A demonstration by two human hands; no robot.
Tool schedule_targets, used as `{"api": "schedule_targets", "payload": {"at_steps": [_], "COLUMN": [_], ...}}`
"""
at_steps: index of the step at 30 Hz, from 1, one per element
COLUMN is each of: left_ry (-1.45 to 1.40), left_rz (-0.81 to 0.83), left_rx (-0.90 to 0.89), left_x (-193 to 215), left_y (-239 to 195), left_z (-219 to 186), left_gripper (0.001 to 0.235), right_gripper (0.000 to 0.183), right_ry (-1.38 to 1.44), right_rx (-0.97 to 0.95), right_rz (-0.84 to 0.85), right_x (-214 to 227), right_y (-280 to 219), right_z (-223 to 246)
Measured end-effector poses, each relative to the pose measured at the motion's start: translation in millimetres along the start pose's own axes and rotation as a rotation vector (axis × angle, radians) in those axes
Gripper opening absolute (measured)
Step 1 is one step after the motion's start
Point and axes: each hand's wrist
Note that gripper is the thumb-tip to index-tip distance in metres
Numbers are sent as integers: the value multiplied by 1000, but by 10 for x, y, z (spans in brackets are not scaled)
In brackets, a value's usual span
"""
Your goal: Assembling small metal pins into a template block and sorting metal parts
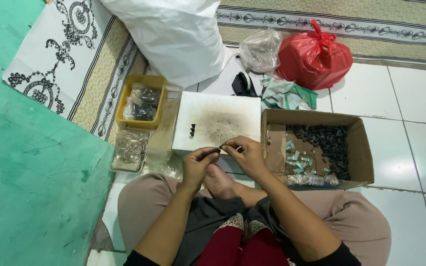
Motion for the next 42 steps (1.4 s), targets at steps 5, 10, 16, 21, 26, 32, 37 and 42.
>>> {"api": "schedule_targets", "payload": {"at_steps": [5, 10, 16, 21, 26, 32, 37, 42], "left_ry": [14, 82, -10, 17, 42, -44, -114, -211], "left_rz": [-10, -7, -2, 21, 16, -34, -49, -105], "left_rx": [6, -8, 82, 93, 70, 74, 44, 35], "left_x": [23, 90, 135, 185, 245, 270, 277, 327], "left_y": [3, 73, 211, 262, 286, 360, 400, 450], "left_z": [-61, 32, 142, 141, 137, 161, -98, -255], "left_gripper": [21, 18, 21, 19, 17, 18, 17, 17], "right_gripper": [7, 6, 9, 10, 14, 10, 18, 14], "right_ry": [-69, -191, -486, -714, -677, -561, -122, 60], "right_rx": [31, 80, 198, 196, 152, 83, -256, -426], "right_rz": [33, 110, 251, 380, 471, 492, 456, 452], "right_x": [-70, -78, -50, -96, -156, -250, -309, -422], "right_y": [44, 97, 227, 345, 489, 637, 802, 890], "right_z": [-84, -1, 94, 299, 178, 232, 173, 349]}}
Point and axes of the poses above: each hand's wrist, its own y-axis towards the middle knuckle, its own x-axis out of the back of the hand, z = x × y, and after that the axes turned 5 degrees about -y, right-handed
